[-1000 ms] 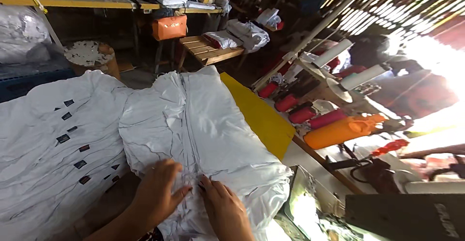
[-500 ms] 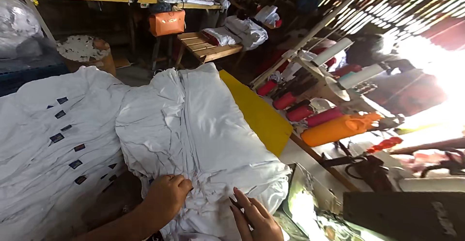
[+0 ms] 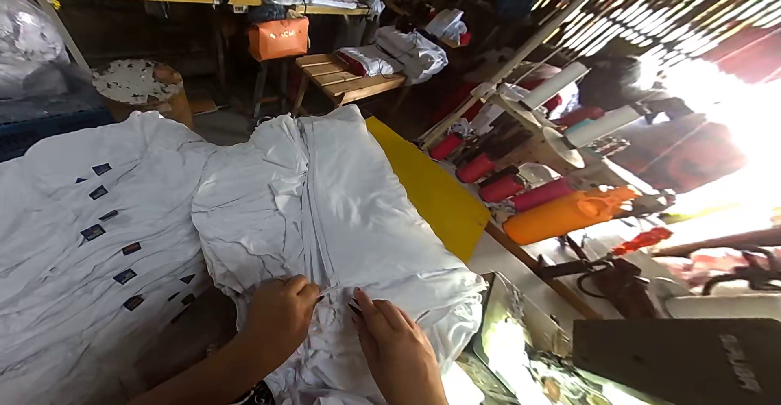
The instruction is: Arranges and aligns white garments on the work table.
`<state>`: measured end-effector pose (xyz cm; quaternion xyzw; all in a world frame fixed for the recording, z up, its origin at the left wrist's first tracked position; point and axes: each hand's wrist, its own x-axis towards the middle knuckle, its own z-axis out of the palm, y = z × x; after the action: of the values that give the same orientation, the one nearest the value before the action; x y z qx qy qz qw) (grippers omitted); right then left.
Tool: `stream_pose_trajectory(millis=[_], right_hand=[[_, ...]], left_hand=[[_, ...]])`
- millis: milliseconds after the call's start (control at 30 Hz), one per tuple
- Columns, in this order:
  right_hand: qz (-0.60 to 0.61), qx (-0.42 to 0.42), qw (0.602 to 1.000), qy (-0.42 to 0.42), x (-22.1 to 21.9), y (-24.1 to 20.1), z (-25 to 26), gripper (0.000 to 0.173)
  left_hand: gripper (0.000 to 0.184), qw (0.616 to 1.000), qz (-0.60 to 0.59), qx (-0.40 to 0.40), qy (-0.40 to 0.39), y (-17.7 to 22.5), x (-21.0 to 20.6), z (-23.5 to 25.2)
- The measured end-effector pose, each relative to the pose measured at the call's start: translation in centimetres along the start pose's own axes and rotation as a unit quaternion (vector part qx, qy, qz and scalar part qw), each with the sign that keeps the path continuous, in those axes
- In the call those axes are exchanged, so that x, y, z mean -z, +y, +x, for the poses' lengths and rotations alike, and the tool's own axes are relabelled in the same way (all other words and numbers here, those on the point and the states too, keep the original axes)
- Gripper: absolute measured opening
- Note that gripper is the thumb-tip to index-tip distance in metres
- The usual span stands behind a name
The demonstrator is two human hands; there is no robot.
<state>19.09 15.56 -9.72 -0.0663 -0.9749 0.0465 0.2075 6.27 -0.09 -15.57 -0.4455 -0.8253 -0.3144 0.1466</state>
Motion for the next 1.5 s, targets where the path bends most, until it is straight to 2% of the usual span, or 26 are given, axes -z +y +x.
stream_pose_trajectory(millis=[233, 333, 433, 500, 533, 600, 633, 700, 867, 967, 1133, 1200, 1267, 1300, 1333, 1400, 1433, 1500], right_hand=[[-0.006, 0.065, 0.998, 0.005, -3.7, -0.9, 1.9, 0.028], [0.029, 0.026, 0.999, 0.003, -1.9, -0.3, 1.1, 0.029], [0.074, -0.012, 0.997, 0.016, 0.1, 0.7, 0.6, 0.033], [0.087, -0.017, 0.995, 0.044, 0.3, 0.9, 0.7, 0.035], [0.089, -0.018, 0.994, 0.053, 0.4, 0.8, 0.8, 0.035], [0.08, -0.017, 0.995, 0.059, 0.3, 0.6, 0.7, 0.034], [0.07, -0.014, 0.996, 0.053, 0.2, 0.5, 0.5, 0.034], [0.043, 0.004, 0.999, 0.026, -0.5, 0.4, 0.1, 0.031], [0.04, 0.057, 0.998, -0.001, -3.7, -0.9, 0.8, 0.028], [0.048, 0.058, 0.997, 0.011, -3.3, -0.8, 0.3, 0.028], [0.059, -0.021, 0.997, 0.054, 0.2, 1.4, -1.1, 0.031], [0.072, -0.036, 0.994, 0.067, 0.7, 1.8, -1.4, 0.033], [0.079, -0.038, 0.994, 0.069, 0.6, 1.7, -1.5, 0.033], [0.078, -0.035, 0.994, 0.066, 0.6, 1.5, -1.6, 0.033], [0.076, -0.03, 0.995, 0.063, 0.5, 1.3, -1.8, 0.033], [0.066, -0.023, 0.996, 0.056, 0.4, 1.4, -2.2, 0.032], [0.057, -0.019, 0.997, 0.048, 0.3, 1.5, -2.6, 0.031], [0.031, -0.004, 0.999, 0.036, 0.0, 1.6, -2.9, 0.03]], left_hand=[[0.023, 0.999, -0.004, -0.047, -0.017, -0.2, 1.2, -0.6], [0.021, 0.993, -0.059, 0.027, -0.098, -0.8, 1.9, -0.3], [0.049, 0.969, -0.113, 0.136, -0.173, -0.1, 1.8, 1.4], [0.059, 0.964, -0.079, 0.133, -0.218, 1.1, 0.7, 2.6], [0.051, 0.967, -0.05, 0.105, -0.225, 1.8, 0.1, 2.8], [0.022, 0.986, 0.006, 0.029, -0.165, 2.3, -0.5, 2.2], [0.016, 0.991, 0.011, 0.01, -0.132, 2.1, -0.3, 1.7], [0.015, 0.998, 0.01, -0.01, -0.068, 0.9, 0.2, 0.6], [0.026, 0.998, 0.006, -0.042, -0.054, 0.6, 1.7, -1.0], [0.03, 0.995, -0.058, -0.046, -0.071, 0.7, 2.5, -1.3], [0.032, 0.992, -0.11, 0.016, -0.06, 0.8, 2.5, -0.9], [0.04, 0.988, -0.104, 0.05, -0.105, 1.6, 1.7, 0.0], [0.051, 0.975, -0.082, 0.081, -0.188, 2.6, 0.7, 1.1], [0.047, 0.972, -0.068, 0.078, -0.212, 3.0, 0.2, 1.4], [0.036, 0.98, -0.043, 0.049, -0.189, 3.0, -0.5, 1.1], [0.023, 0.996, -0.013, -0.035, -0.078, 2.4, -1.1, 0.1], [0.021, 0.997, -0.015, -0.064, -0.047, 2.0, -0.8, -0.5], [0.024, 0.995, -0.018, -0.09, -0.033, 1.6, 0.1, -1.4]])
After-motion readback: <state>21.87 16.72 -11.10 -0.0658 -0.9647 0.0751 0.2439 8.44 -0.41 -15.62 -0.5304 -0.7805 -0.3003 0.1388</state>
